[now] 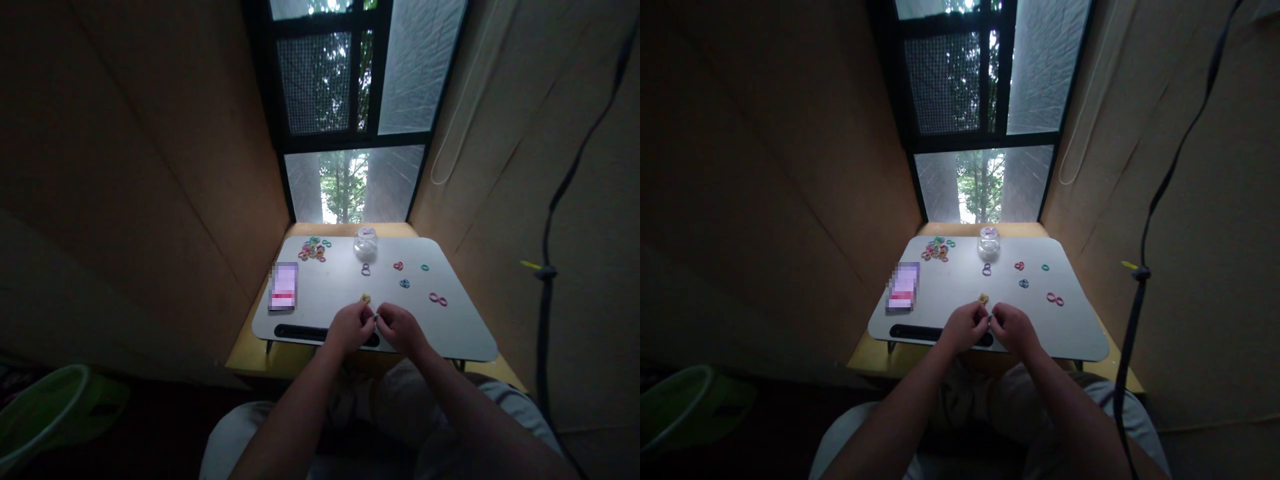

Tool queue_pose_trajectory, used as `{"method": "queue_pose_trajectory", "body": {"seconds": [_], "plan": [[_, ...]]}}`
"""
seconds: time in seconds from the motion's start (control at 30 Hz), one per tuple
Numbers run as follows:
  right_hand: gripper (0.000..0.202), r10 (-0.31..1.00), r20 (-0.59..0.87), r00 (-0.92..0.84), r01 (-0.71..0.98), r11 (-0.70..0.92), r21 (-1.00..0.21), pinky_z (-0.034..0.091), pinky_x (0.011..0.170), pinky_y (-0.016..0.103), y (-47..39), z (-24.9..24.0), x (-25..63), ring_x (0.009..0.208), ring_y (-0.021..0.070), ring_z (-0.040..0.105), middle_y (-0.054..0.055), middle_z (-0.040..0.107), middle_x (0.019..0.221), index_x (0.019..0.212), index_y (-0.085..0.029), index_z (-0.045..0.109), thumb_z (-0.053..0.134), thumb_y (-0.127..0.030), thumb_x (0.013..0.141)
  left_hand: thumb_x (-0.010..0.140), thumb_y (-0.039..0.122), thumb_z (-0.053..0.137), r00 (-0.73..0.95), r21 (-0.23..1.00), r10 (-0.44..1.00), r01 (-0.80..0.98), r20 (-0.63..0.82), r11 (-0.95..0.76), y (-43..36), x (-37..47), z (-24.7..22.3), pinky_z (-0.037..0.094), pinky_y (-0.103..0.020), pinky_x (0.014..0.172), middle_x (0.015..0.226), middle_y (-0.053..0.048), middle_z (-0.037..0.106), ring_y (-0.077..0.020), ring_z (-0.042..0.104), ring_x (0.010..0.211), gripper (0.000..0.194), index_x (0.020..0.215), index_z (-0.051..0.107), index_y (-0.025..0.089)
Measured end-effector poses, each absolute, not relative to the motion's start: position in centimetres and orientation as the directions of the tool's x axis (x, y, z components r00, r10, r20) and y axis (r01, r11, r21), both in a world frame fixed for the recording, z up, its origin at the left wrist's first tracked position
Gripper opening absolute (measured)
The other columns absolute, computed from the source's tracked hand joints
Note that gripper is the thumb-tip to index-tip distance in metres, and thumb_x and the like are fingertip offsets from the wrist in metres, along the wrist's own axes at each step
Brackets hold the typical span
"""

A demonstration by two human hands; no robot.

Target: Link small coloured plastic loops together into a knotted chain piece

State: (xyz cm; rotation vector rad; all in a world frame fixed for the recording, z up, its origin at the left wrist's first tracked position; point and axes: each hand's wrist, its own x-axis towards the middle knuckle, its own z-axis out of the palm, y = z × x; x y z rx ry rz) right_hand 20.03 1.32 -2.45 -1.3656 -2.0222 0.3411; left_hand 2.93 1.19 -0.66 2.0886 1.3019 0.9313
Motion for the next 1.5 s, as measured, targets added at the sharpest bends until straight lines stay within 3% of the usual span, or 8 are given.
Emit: {"method": "queue_pose_trajectory", "body": {"seconds": [1.5], "plan": [[0.012,0.895,0.381,-0.231,0.727,0.419,-0.544,0.033,0.056,0.023,1.30,-2.48,20.00,0.058,0.0131,0.047,-0.002,0.053,0.061,0.069,-0.021,0.050,0.051,-0.025,0.080,0.082,0.020,0.059,0.305,0.709,0.918,0.587,0.254,-0.391,1.04,2.88,-0.39,0.041,-0.025,0.063,0.077,-0.003,0.067,-0.0147,0.058,0.069,0.005,0.083,0.064,0.018]]}}
